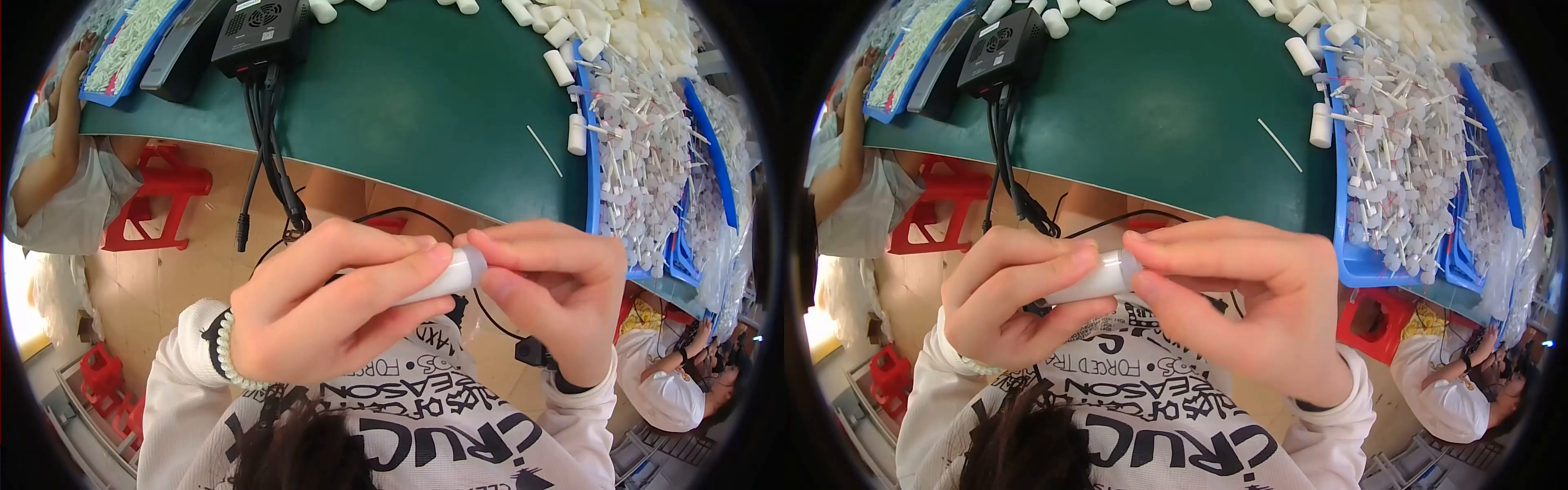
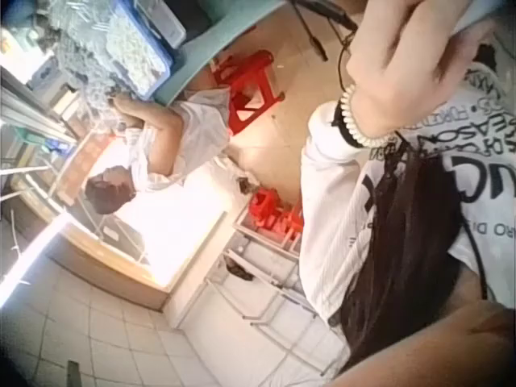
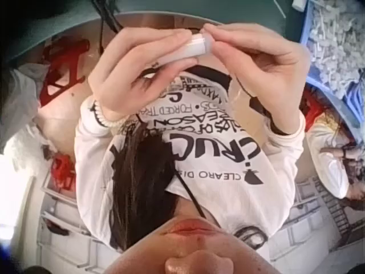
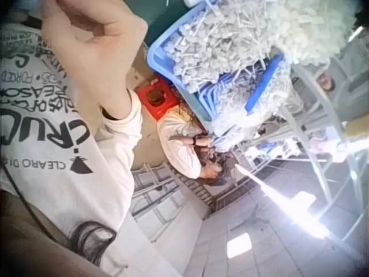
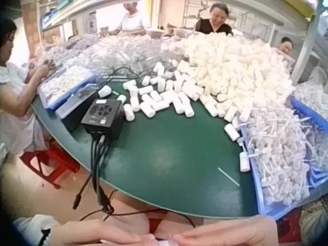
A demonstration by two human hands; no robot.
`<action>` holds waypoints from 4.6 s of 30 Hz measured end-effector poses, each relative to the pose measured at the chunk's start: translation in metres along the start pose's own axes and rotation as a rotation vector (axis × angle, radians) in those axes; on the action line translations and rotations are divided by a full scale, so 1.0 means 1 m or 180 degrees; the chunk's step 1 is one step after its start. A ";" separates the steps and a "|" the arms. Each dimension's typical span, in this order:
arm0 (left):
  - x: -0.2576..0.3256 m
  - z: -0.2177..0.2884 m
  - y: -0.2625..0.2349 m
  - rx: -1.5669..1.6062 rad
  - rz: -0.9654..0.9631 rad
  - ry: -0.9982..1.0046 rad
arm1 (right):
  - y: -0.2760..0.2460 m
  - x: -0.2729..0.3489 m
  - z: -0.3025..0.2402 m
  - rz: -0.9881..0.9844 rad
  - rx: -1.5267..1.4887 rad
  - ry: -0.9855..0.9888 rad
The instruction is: The person is assembling small white cylindrical medical components, inserting clear plastic tubes and other small parts.
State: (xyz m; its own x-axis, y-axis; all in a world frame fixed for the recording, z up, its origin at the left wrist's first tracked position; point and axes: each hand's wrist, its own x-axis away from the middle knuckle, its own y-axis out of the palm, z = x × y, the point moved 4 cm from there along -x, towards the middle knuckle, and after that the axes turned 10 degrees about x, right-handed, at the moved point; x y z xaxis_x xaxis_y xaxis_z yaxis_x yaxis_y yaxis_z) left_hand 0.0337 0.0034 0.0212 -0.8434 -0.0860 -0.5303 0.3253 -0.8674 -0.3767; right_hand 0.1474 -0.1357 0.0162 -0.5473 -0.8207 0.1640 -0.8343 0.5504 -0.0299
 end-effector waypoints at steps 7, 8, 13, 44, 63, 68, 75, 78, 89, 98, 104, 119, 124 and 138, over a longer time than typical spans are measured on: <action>0.003 -0.003 0.003 -0.0385 0.0313 0.0143 | 0.013 0.001 -0.009 0.0740 0.1410 -0.0826; 0.003 -0.004 0.002 -0.0422 0.0409 0.0225 | 0.013 -0.001 -0.010 0.0807 0.1439 -0.0892; -0.001 -0.003 -0.003 0.0067 0.0192 -0.0262 | 0.004 -0.005 -0.001 0.0428 0.1441 -0.1060; -0.001 -0.012 0.000 0.0333 -0.0310 -0.0629 | 0.000 -0.011 0.024 0.0001 -0.0652 -0.0083; -0.001 -0.022 0.013 0.1415 -0.0041 -0.1476 | -0.003 -0.017 0.030 -0.0352 -0.1218 0.0510; 0.003 -0.025 0.021 0.1327 -0.0069 -0.1584 | -0.004 -0.008 0.035 -0.0265 -0.0663 0.0402; 0.015 -0.018 0.058 0.0038 -0.0772 -0.0732 | 0.018 0.068 0.070 0.1081 -0.0667 0.0049; 0.032 -0.022 0.089 -0.0168 -0.0981 -0.0369 | 0.026 0.091 0.102 0.1389 -0.1067 0.0104; 0.047 -0.061 0.141 -0.0111 -0.2603 -0.0571 | -0.068 0.155 0.340 0.3040 0.0529 0.1671; 0.022 -0.068 0.085 -0.0110 -0.2621 -0.1159 | -0.094 0.134 0.306 0.0389 0.2370 0.2102; 0.002 -0.051 0.068 0.0029 -0.2414 -0.1168 | -0.137 0.117 0.027 0.1556 0.1396 0.0345; -0.028 -0.023 -0.004 0.0227 -0.1317 -0.0880 | -0.160 0.041 -0.007 0.2996 0.5460 0.0772; -0.043 -0.025 -0.033 -0.0293 -0.0472 -0.1033 | -0.162 0.041 -0.015 0.3560 0.4670 0.0334; -0.148 -0.147 -0.039 -0.3876 -0.1002 0.0257 | -0.151 0.039 0.000 0.4271 0.4882 0.0069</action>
State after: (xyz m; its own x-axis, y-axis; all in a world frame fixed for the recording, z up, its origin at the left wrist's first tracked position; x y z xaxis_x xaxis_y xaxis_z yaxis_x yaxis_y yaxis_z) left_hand 0.2085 0.1219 0.0028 -0.9414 0.1093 -0.3192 0.3342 0.1722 -0.9266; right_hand 0.2519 -0.2506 0.0269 -0.7500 -0.0834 -0.6562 0.6461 0.1205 -0.7537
